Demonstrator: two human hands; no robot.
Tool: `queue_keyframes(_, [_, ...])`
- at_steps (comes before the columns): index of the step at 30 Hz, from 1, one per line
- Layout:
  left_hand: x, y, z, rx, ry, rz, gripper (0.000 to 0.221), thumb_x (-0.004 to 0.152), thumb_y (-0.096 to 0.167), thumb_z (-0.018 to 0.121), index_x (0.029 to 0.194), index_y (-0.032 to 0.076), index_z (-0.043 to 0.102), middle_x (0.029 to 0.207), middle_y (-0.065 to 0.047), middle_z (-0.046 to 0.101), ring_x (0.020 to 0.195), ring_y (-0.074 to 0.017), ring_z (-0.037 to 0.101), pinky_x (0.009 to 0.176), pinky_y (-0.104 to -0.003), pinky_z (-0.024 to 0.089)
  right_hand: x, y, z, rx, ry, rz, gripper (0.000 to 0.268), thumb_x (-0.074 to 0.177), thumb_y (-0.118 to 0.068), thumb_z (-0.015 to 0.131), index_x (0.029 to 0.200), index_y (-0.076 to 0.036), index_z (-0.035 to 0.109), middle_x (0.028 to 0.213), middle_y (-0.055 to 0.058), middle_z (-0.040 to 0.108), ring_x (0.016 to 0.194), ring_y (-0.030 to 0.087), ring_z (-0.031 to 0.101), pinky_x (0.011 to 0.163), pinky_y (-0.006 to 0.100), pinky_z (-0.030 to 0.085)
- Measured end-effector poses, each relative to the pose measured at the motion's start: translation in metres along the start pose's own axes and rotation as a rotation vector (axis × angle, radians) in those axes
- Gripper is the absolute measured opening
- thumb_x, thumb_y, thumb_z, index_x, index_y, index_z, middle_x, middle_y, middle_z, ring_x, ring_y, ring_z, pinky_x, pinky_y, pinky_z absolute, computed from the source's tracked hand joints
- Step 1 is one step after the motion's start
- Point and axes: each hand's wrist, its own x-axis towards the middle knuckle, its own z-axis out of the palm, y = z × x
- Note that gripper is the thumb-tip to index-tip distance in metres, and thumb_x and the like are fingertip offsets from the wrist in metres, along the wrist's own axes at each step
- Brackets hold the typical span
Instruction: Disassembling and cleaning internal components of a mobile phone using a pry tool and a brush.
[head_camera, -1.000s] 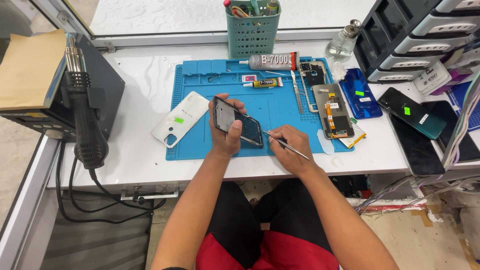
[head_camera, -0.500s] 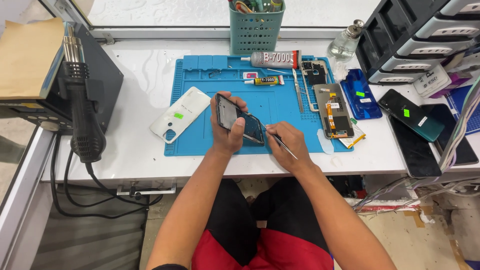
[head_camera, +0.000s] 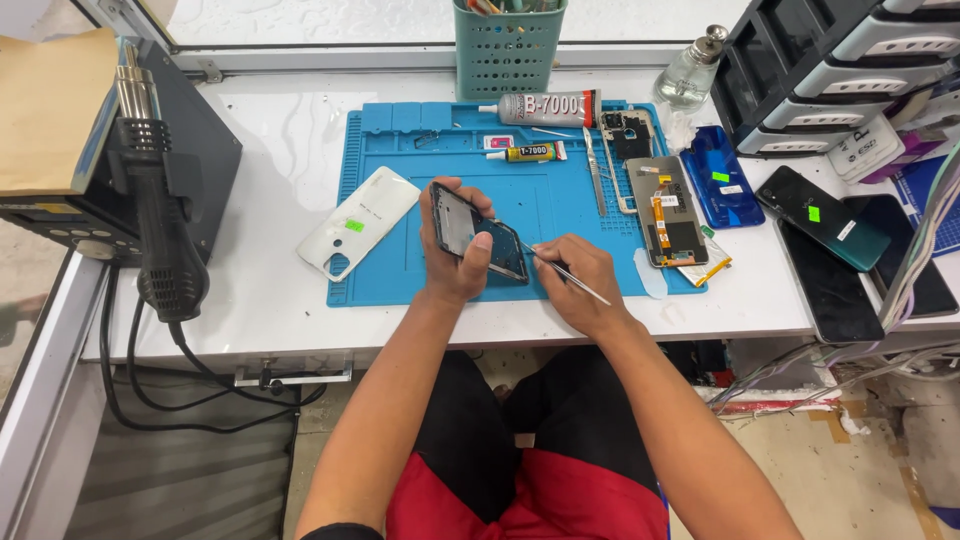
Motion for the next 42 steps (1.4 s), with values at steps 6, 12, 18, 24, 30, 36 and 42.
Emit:
queue_keyframes(6, [0.000,-0.001,0.000,0.006,0.005,0.009,0.063,0.094,0.047,0.061,0.138,0.008,0.038,0.098,-0.010,0.065,0.088,-0.0212,0.070,0.081,-0.040,0.062,-0.004,0.000,-0.005,0.046,-0.008,0.016,0.010,0.092,-0.007,0.073,0.085,-0.002,0.069,0.085,0.016,0.075,0.094,0.034,0.077,0.076,0.039,0.061])
queue_keyframes(12, [0.004,0.002,0.002,0.002,0.019,-0.006,0.059,0.095,0.045,0.059,0.136,0.007,0.041,0.098,-0.012,0.067,0.087,-0.0230,0.071,0.077,-0.043,0.063,-0.001,-0.003,0.001,-0.028,-0.011,-0.006,0.007,0.091,-0.002,0.073,0.086,-0.001,0.069,0.085,0.016,0.075,0.094,0.035,0.076,0.077,0.041,0.062])
queue_keyframes(18, [0.009,-0.010,-0.004,-0.065,0.053,-0.201,0.052,0.101,0.047,0.051,0.136,0.010,0.041,0.105,-0.009,0.069,0.096,-0.0193,0.070,0.085,-0.043,0.062,0.006,-0.004,0.006,-0.037,0.008,-0.047,0.007,0.092,-0.001,0.072,0.086,0.000,0.068,0.085,0.018,0.074,0.091,0.036,0.076,0.073,0.040,0.062])
queue_keyframes(24, [0.024,0.016,0.000,-0.089,0.025,-0.463,0.048,0.097,0.036,0.043,0.134,0.005,0.045,0.105,-0.009,0.071,0.090,-0.0184,0.072,0.081,-0.041,0.065,0.000,-0.029,-0.019,-0.017,-0.038,0.114,0.005,0.089,-0.005,0.073,0.085,-0.003,0.070,0.085,0.016,0.076,0.090,0.035,0.076,0.069,0.040,0.060])
queue_keyframes(30, [0.040,0.040,0.007,-0.036,-0.149,-0.785,0.056,0.097,0.031,0.039,0.140,-0.006,0.042,0.106,-0.015,0.072,0.086,-0.0201,0.075,0.079,-0.041,0.070,0.008,-0.056,-0.042,-0.036,-0.185,0.307,0.013,0.086,-0.008,0.070,0.074,-0.003,0.069,0.054,0.013,0.064,0.055,0.023,0.063,0.053,0.033,0.050])
queue_keyframes(36, [0.041,0.029,0.005,0.011,-0.120,-0.628,0.071,0.094,0.023,0.040,0.156,0.002,0.014,0.133,-0.025,0.056,0.101,-0.0306,0.074,0.092,-0.046,0.070,0.000,-0.052,-0.037,-0.047,-0.143,0.306,0.017,0.086,-0.008,0.071,0.070,-0.005,0.067,0.049,0.012,0.060,0.049,0.023,0.060,0.049,0.032,0.046])
queue_keyframes(42, [0.042,0.008,0.006,0.130,-0.091,-0.568,0.043,0.093,0.019,0.043,0.131,0.002,0.051,0.126,-0.029,0.054,0.128,-0.0509,0.058,0.097,-0.071,0.054,-0.020,-0.041,-0.024,-0.050,-0.079,0.145,0.011,0.087,-0.003,0.068,0.076,-0.004,0.068,0.069,0.016,0.072,0.068,0.032,0.074,0.059,0.035,0.057])
